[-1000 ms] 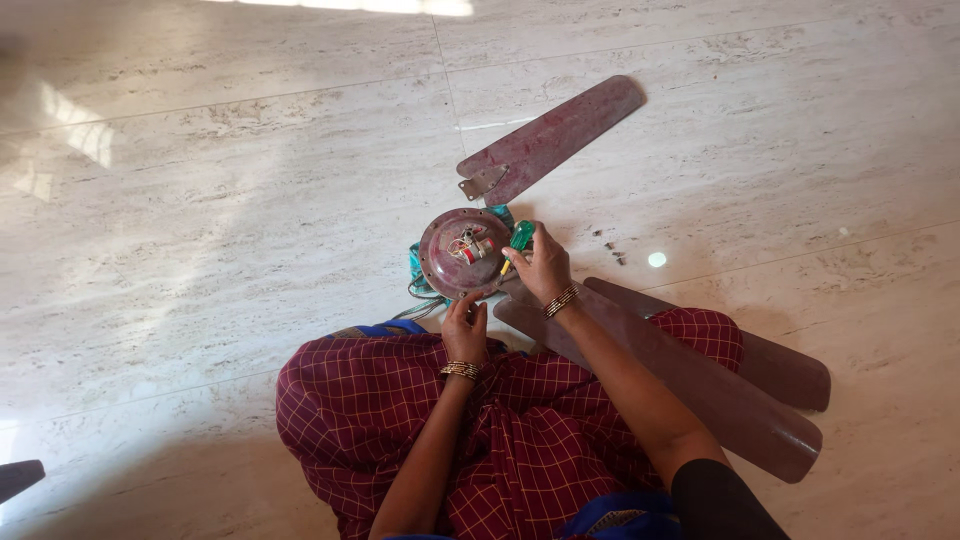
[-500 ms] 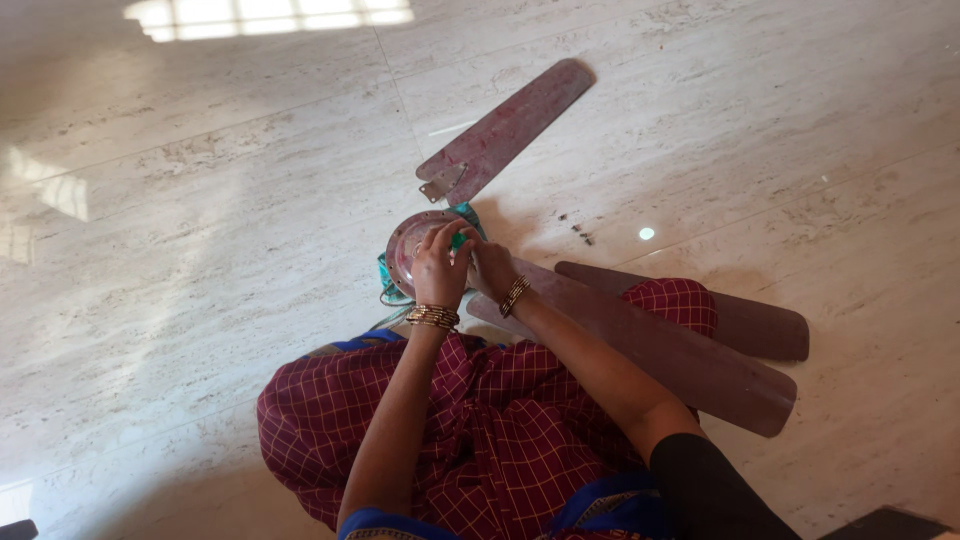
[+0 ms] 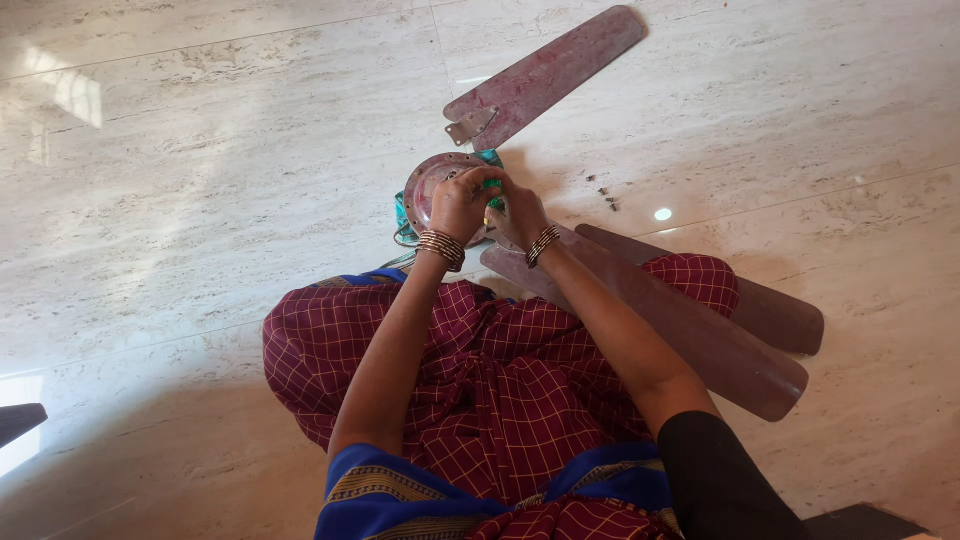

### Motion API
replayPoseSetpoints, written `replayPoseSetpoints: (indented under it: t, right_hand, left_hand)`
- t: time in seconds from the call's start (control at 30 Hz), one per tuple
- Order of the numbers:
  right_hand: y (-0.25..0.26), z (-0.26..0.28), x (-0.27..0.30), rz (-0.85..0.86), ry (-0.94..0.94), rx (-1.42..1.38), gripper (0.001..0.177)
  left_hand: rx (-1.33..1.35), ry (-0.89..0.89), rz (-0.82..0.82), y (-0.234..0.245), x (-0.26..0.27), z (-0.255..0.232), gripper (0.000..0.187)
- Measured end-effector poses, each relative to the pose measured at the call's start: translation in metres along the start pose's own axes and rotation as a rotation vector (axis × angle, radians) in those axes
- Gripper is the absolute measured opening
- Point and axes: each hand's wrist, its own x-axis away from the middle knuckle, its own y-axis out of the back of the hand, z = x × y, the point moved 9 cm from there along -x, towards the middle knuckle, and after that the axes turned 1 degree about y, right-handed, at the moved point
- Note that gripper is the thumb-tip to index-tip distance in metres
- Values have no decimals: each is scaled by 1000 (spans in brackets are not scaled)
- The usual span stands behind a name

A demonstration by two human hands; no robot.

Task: The person sits on the floor and uses a screwdriver to tighten screws on the central hub of a ceiling fan. They then attach a fan blade to the hub and secure it with screws.

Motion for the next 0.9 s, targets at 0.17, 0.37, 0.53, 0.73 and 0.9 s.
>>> replayPoseSetpoints:
  t: [0.17, 0.37, 0.53, 0.73, 0.9]
  right_hand:
    - [1, 2, 1, -68, 48, 49, 58]
    - [1, 8, -4, 6, 66, 45, 62]
    - [-9, 7, 0, 21, 3, 57, 59]
    - [-10, 12, 1, -104, 23, 131, 37]
    - [-12, 11, 8, -155, 0, 24, 58]
  left_hand:
    - [19, 12, -132, 8, 4, -7, 27]
    - [-71, 15, -52, 10, -1, -3, 23]
    - [33, 25, -57, 11, 2, 12, 24]
    - [36, 35, -218, -6, 5, 18, 26]
    - [373, 389, -237, -36, -8, 55, 55]
